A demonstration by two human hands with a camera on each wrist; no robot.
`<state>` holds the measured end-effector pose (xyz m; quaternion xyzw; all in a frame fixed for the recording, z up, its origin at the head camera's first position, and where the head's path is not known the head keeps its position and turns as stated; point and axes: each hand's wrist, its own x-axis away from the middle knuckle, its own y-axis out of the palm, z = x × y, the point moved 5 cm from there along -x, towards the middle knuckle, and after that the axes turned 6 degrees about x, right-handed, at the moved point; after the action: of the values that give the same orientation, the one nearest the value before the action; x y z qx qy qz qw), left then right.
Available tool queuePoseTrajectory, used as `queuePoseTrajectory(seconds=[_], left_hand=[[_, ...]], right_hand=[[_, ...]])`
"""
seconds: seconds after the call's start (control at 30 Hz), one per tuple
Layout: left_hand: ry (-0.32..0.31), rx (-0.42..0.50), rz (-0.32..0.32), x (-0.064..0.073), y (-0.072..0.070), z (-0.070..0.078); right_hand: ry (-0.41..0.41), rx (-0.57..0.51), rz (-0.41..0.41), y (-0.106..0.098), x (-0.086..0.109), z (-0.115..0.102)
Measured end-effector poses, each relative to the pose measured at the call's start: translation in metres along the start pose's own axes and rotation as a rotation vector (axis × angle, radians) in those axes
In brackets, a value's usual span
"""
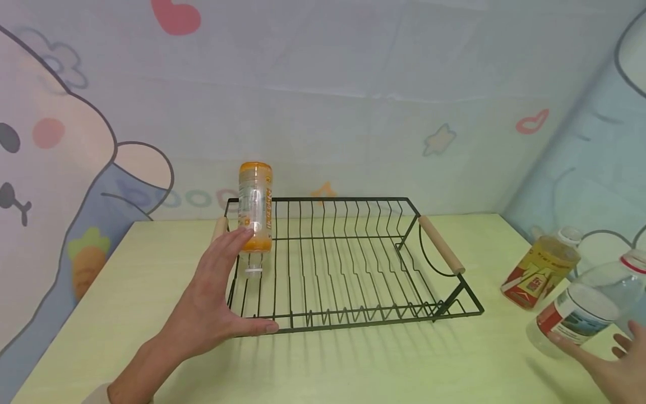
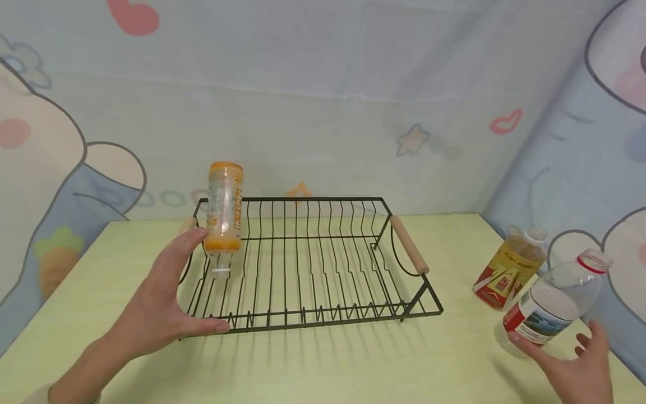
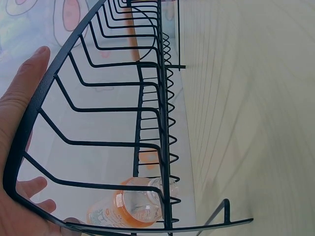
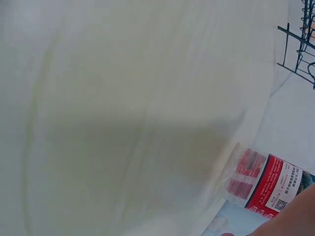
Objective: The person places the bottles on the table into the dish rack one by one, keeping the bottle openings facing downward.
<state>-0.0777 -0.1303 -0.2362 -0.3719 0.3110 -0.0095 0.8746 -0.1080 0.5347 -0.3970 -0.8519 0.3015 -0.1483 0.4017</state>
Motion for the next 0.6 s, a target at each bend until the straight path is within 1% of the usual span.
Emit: queuePoseTrajectory(seconds=[0.07,0.1,0.17,0.23,0.3,0.43,0.5,0.6], left_hand=[[-0.001,0.003,0.0,0.0,0.0,0.0],[0.0,0.005,0.001,0.0,0.0,0.0],[0.001,0.009,0.0,0.0,0.0,0.0],[0.0,0.007,0.0,0.0,0.0,0.0],[-0.002,0.007,-0.001,-0.001,0.0,0.0],[-0.012,0.006,-0.006,-0.001,0.0,-0.001],[-0.015,0.008,-0.007,-0.001,0.001,-0.001],[-0.016,0.009,-0.006,0.0,0.001,-0.002]], right_hand=[[-0.001,0.009,-0.026,0.002,-0.012,0.007],[0.016,0.009,-0.045,0.003,-0.016,0.01],[0.055,-0.004,-0.079,0.003,-0.02,0.012],[0.085,-0.029,-0.11,0.001,-0.019,0.007],[0.113,-0.06,-0.146,-0.003,-0.009,-0.006],[0.117,-0.136,-0.179,-0.014,0.019,-0.045],[0.099,-0.166,-0.174,-0.018,0.031,-0.062],[0.047,-0.187,-0.153,-0.02,0.036,-0.074]])
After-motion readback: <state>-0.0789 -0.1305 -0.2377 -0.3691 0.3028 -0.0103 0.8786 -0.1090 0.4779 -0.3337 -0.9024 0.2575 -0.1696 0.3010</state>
